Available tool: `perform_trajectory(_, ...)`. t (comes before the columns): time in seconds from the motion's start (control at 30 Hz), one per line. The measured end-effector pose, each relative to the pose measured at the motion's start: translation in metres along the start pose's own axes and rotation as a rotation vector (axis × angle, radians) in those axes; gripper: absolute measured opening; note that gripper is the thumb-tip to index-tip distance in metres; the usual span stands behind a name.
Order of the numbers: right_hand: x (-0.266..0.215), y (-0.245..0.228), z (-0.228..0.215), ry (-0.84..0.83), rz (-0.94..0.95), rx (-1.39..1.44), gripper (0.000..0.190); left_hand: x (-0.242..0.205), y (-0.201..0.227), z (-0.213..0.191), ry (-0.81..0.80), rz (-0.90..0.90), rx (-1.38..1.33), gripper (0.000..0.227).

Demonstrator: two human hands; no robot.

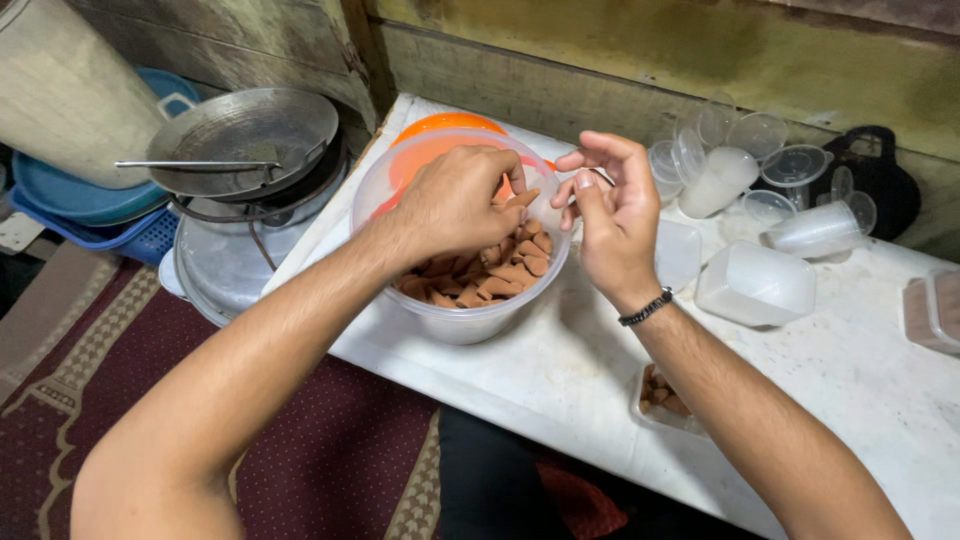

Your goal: The person picks up cone-shaped objects from a large plastic tub and places them into smaller clear plastic containers.

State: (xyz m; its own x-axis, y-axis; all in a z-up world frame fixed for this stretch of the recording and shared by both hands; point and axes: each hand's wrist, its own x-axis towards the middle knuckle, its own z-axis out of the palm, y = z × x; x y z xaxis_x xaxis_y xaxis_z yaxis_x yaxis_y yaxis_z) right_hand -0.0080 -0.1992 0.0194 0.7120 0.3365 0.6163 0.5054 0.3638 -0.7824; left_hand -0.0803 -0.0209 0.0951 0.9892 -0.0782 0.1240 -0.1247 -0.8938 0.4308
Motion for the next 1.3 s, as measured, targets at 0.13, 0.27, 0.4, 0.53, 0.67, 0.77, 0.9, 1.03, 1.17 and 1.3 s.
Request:
perform_trajectory(0.13,-0.031,-0.034,-0.039,0.049,0.002,-0.055,0.028,-0.018,0.045,0.021,0.167,0.181,-0.060,0.023)
perform_trajectory(0.27,-0.069,-0.066,-0.089,0.052,0.018,-0.277,0.021,-0.025,0.083,0.067,0.175,0.388,-0.139,0.017)
perform_trajectory(0.4,-0.112,-0.089,-0.135,-0.017,0.060,-0.583,0.014,-0.022,0.106,0.134,0.067,0.421,-0.169,0.021)
perform_trajectory(0.53,-0.147,-0.103,-0.157,-0.107,0.095,-0.793,0.016,-0.023,0.121,0.183,0.010,0.452,-0.218,0.019)
perform_trajectory(0.67,-0.167,-0.107,-0.162,-0.199,0.181,-0.919,0.020,-0.028,0.127,0.214,0.009,0.450,-0.233,0.015)
perform_trajectory(0.77,-0.171,-0.103,-0.162,-0.227,0.208,-0.942,0.017,-0.031,0.129,0.221,0.004,0.450,-0.238,0.014)
perform_trajectory(0.9,-0.174,-0.096,-0.162,-0.268,0.239,-0.922,0.012,-0.034,0.128,0.220,0.032,0.455,-0.289,0.014)
perform_trajectory(1.03,-0.176,-0.097,-0.159,-0.269,0.293,-0.924,0.010,-0.035,0.110,0.223,0.102,0.411,-0.396,0.025)
perform_trajectory(1.17,-0.179,-0.097,-0.153,-0.377,0.366,-0.970,0.010,-0.033,0.079,0.253,0.143,0.228,-0.510,0.028)
perform_trajectory(1.3,-0.177,-0.092,-0.145,-0.485,0.490,-1.056,0.011,-0.035,0.074,0.269,0.140,0.182,-0.560,0.029)
